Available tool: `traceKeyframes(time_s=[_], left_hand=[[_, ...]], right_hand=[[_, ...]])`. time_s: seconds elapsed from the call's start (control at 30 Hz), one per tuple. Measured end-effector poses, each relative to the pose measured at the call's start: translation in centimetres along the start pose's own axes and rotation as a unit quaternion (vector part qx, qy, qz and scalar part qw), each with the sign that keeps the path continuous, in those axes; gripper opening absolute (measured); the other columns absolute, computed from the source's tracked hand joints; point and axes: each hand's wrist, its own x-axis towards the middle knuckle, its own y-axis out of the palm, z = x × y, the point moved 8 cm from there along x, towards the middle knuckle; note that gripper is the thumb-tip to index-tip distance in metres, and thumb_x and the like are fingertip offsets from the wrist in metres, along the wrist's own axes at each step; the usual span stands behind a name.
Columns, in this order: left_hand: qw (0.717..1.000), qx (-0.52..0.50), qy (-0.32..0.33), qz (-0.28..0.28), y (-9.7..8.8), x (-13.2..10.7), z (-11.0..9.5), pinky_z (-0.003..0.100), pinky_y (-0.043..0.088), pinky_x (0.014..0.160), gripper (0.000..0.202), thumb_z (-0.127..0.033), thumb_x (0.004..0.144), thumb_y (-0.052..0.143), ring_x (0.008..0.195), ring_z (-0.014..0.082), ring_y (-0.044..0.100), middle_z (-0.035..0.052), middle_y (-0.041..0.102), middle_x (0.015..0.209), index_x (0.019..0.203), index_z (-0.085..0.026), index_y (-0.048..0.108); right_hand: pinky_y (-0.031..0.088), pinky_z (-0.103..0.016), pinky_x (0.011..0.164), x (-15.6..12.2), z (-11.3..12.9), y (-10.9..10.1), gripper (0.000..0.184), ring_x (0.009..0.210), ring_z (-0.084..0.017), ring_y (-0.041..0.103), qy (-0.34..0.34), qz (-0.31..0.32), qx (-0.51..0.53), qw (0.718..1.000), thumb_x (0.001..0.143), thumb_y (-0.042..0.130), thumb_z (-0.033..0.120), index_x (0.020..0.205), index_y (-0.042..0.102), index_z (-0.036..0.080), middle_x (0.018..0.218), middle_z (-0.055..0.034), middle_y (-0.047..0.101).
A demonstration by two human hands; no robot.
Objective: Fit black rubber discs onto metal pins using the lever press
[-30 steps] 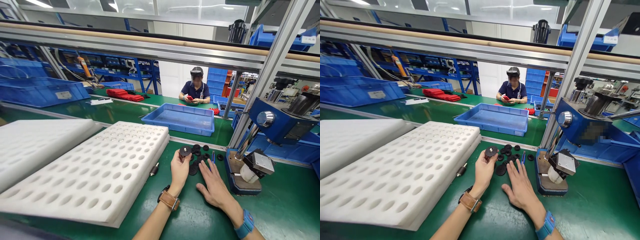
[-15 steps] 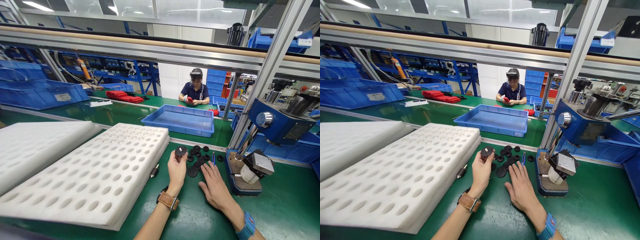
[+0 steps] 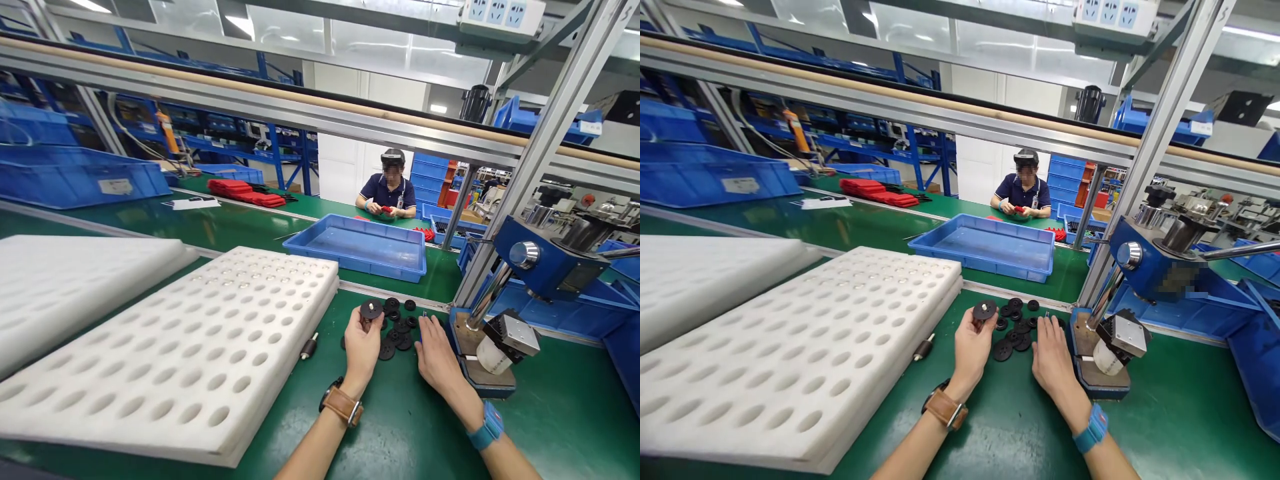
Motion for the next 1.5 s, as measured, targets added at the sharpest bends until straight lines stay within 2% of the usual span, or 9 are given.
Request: traceKeyframes(time_s=[0.17,0.33,0.47,0.63,0.77,0.83,1.03,1.23,1.5], left_hand=[[0.999,-0.022,-0.002,0.025,0.9,-0.2,0.4,0.030,0.050,0.079,0.030,-0.041,0.082,0.072,0.083,0.0196,0.066,0.0044,0.071,0.091,0.099,-0.018,0.063],[0.998,-0.030,0.005,0.061,1.8,-0.6,0.3,0.029,0.051,0.080,0.026,-0.037,0.082,0.072,0.085,0.0191,0.066,0.0037,0.071,0.092,0.098,-0.018,0.064],[0.995,-0.003,0.017,0.102,2.4,-1.1,0.0,0.028,0.051,0.079,0.021,-0.030,0.083,0.070,0.085,0.0188,0.066,0.0031,0.071,0.092,0.099,-0.018,0.065],[0.984,0.041,0.053,0.168,3.4,-2.1,-0.8,0.028,0.053,0.078,0.018,-0.025,0.086,0.065,0.086,0.0192,0.067,0.0041,0.073,0.095,0.103,-0.018,0.068],[0.964,0.085,0.090,0.234,4.8,-3.4,-1.1,0.029,0.053,0.080,0.018,-0.018,0.087,0.060,0.088,0.0198,0.069,0.0047,0.075,0.096,0.103,-0.019,0.070],[0.955,0.094,0.111,0.259,5.4,-4.1,-1.2,0.029,0.053,0.082,0.020,-0.015,0.086,0.059,0.091,0.0196,0.069,0.0047,0.075,0.098,0.102,-0.019,0.070],[0.930,0.107,0.125,0.327,6.7,-6.3,-0.9,0.028,0.052,0.082,0.032,-0.005,0.076,0.054,0.090,0.0183,0.068,0.0035,0.075,0.097,0.100,-0.020,0.070],[0.927,0.125,0.118,0.333,6.8,-6.8,-0.6,0.028,0.052,0.079,0.043,-0.003,0.064,0.050,0.085,0.0184,0.067,0.0024,0.074,0.092,0.098,-0.020,0.070],[0.926,0.130,0.115,0.334,6.7,-7.1,-0.7,0.029,0.052,0.076,0.019,-0.011,0.075,0.057,0.083,0.0187,0.066,0.0035,0.072,0.092,0.090,-0.020,0.065]], right_hand=[[0.039,-0.055,0.115,3.4,-0.1,0.4,0.053,0.145,-0.036,0.040,-0.026,0.015,0.006,1.000,0.094,0.040,0.010,0.145,0.054,0.012,0.146,-0.0177,0.056],[0.050,-0.046,0.103,3.7,0.9,0.2,0.036,0.115,-0.030,0.062,-0.070,0.004,0.037,0.997,0.090,0.048,0.007,0.117,0.071,0.017,0.111,-0.0131,0.071],[0.053,-0.046,0.097,2.0,1.4,-1.7,0.030,0.110,-0.029,0.060,-0.075,-0.042,0.065,0.994,0.088,0.055,0.009,0.115,0.066,0.016,0.107,-0.0125,0.067],[0.051,-0.050,0.100,-1.7,1.9,-5.7,0.049,0.119,-0.029,0.053,-0.084,-0.124,0.096,0.984,0.096,0.053,0.020,0.144,0.043,0.017,0.124,-0.0156,0.056],[0.055,-0.044,0.090,-4.7,2.9,-8.9,0.039,0.107,-0.026,0.057,-0.114,-0.220,0.139,0.959,0.097,0.058,0.025,0.136,0.051,0.020,0.112,-0.0124,0.055],[0.055,-0.042,0.086,-5.4,3.5,-9.6,0.037,0.102,-0.025,0.057,-0.125,-0.231,0.153,0.953,0.097,0.061,0.025,0.132,0.053,0.020,0.108,-0.0111,0.056],[0.054,-0.039,0.077,-5.5,4.7,-9.7,0.031,0.092,-0.024,0.056,-0.144,-0.197,0.162,0.956,0.098,0.061,0.029,0.126,0.053,0.018,0.100,-0.0094,0.059],[0.049,-0.035,0.066,-5.7,4.4,-9.8,0.028,0.080,-0.022,0.055,-0.123,-0.199,0.161,0.959,0.099,0.061,0.036,0.119,0.055,0.017,0.088,-0.0058,0.059],[0.048,-0.035,0.067,-5.8,4.1,-9.4,0.028,0.081,-0.023,0.057,-0.101,-0.201,0.178,0.958,0.096,0.066,0.038,0.114,0.056,0.018,0.088,-0.0053,0.061]])
